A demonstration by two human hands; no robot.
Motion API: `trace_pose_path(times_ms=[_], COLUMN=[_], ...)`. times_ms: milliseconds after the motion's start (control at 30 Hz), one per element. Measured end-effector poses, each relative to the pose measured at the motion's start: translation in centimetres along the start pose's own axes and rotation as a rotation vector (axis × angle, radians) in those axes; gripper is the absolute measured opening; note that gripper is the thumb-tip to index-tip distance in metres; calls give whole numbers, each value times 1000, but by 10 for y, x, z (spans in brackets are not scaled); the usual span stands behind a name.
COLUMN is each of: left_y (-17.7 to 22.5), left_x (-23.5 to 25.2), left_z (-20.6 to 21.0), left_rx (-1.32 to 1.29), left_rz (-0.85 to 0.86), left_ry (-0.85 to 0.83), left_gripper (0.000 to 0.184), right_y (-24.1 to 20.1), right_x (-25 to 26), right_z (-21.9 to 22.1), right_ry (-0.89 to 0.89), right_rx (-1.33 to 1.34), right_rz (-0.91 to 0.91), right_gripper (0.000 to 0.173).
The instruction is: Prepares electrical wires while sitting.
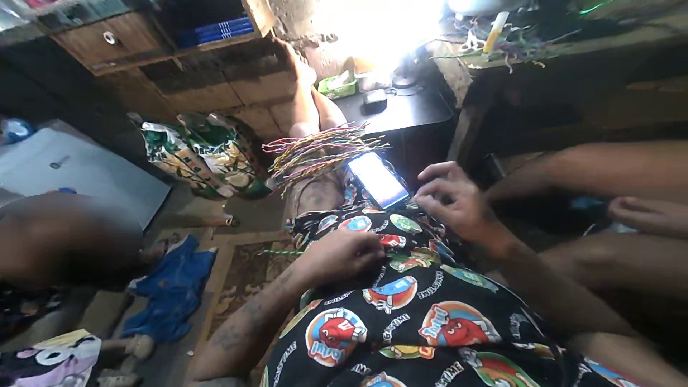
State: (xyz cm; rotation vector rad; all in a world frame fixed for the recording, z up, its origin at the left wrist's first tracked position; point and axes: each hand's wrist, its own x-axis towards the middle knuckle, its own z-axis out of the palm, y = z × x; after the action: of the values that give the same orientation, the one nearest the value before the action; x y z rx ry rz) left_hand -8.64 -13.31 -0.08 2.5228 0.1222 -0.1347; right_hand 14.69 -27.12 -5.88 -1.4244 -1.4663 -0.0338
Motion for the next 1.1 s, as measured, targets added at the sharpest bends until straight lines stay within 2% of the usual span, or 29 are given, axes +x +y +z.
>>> trace_pose_path(times_ms=[67, 133, 300, 400, 500, 800, 967, 1100], left_y=[4, 3, -3, -8, -10, -9, -1, 1], left_x=[2, 2, 3, 3, 2, 3, 9, 12], left_z=[3, 6, 19, 24, 26, 21, 22, 24], left_rx=[-11, -49, -7, 56, 90, 40, 133, 121], left_rz=[-47, -2, 156, 191, 193, 173, -28, -95], left_ry=[105, 197, 350, 407, 409, 291, 282, 432], left_gripper=[30, 28, 20, 17, 18, 22, 26, 23], right_y=[-4, -9, -12, -9, -8, -6, -14, -24], right_x=[2, 2, -9, -13, -13, -13, -14, -15], right_z=[-13, -15, 0, 5, 5, 8, 17, 19], right_ry=[31, 5, -503, -585, -603, -502, -240, -46], right_rx=[33, 69, 223, 287, 325, 155, -64, -191], right_rz=[41, 45, 81, 67, 60, -8, -185, -341], right_gripper=[21, 20, 35, 38, 33, 26, 24, 22])
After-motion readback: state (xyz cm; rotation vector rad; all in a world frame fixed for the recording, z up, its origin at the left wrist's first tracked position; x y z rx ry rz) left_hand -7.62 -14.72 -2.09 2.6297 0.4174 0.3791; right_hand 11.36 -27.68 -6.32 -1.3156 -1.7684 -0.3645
